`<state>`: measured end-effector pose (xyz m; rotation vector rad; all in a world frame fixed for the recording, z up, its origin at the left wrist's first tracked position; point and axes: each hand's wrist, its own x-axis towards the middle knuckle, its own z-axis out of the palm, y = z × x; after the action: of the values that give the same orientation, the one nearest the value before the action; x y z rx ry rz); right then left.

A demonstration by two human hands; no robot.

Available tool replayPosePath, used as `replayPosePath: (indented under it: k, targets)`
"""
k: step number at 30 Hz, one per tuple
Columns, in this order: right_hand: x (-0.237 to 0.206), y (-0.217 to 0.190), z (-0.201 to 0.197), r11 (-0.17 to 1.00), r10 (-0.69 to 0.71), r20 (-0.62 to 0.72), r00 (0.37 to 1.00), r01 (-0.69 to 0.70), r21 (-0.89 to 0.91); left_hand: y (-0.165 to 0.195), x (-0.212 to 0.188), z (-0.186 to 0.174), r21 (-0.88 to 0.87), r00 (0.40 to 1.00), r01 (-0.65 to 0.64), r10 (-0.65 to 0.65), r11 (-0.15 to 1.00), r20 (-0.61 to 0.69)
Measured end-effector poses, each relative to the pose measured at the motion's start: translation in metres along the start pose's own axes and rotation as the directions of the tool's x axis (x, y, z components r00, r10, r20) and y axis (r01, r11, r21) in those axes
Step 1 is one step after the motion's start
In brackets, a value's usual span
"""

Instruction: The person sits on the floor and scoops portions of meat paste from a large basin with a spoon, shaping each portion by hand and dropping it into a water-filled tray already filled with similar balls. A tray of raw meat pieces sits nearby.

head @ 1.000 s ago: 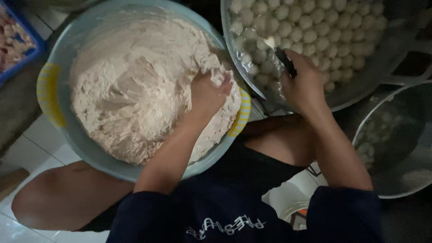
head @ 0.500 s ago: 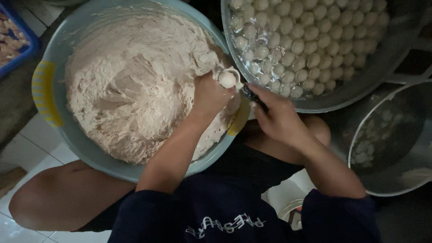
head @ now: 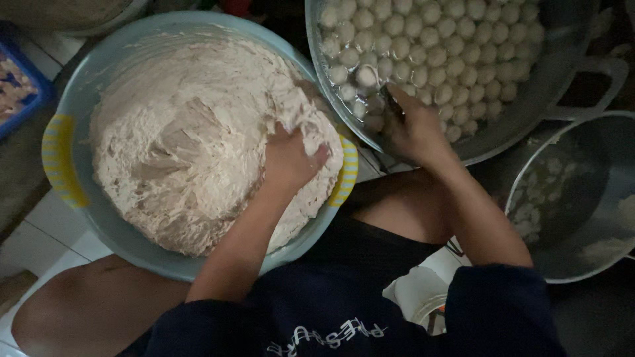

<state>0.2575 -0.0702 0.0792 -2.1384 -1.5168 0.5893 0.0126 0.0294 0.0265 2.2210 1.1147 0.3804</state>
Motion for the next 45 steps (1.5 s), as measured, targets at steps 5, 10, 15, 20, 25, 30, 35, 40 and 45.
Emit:
replayPosePath:
  k: [5,10,15,20,25,30,35,40,45]
  targets:
    - [0.007,0.002,-0.002,0.991,0.129,0.02,0.991,-0.129,0.02,-0.005,0.006,0.012,-0.193,0.985,-0.09,0.058,0.977,-0.165]
    - [-0.01,-0.023,-0.013,0.993,0.082,-0.052,0.995,-0.077,0.093,0.004,0.009,0.013,-0.381,0.992,-0.011,-0.037,0.925,-0.12]
    - [-0.044,-0.059,-0.019,0.852,0.303,0.419,0.856,-0.44,0.283,0.008,0.011,0.014,-0.425,0.964,-0.127,0.012,0.896,-0.265]
    - [-0.044,-0.082,-0.011,0.931,-0.204,0.094,0.974,0.164,0.326,0.009,0.014,0.016,-0.397,0.991,-0.047,-0.007,0.917,-0.134]
    - [-0.04,-0.08,-0.016,0.827,0.074,0.487,0.871,-0.326,0.458,0.021,0.017,0.008,-0.162,0.982,0.188,-0.188,0.969,0.019]
    - [-0.028,-0.049,-0.014,0.732,0.254,0.486,0.836,-0.495,0.469,0.033,0.009,-0.004,-0.005,0.978,0.151,-0.15,0.989,-0.147]
    - [-0.012,-0.005,-0.009,0.987,0.073,0.091,0.993,-0.085,0.138,0.028,0.002,0.004,-0.141,0.981,-0.005,-0.023,0.99,-0.193]
    - [-0.013,-0.004,-0.014,0.999,0.035,-0.005,0.999,-0.035,-0.016,0.008,0.005,0.016,-0.299,0.965,-0.095,0.013,0.949,-0.264]
    - [-0.047,-0.052,-0.018,0.887,0.189,0.358,0.914,-0.316,0.338,0.009,0.002,0.025,-0.354,0.981,-0.076,0.005,0.932,-0.195]
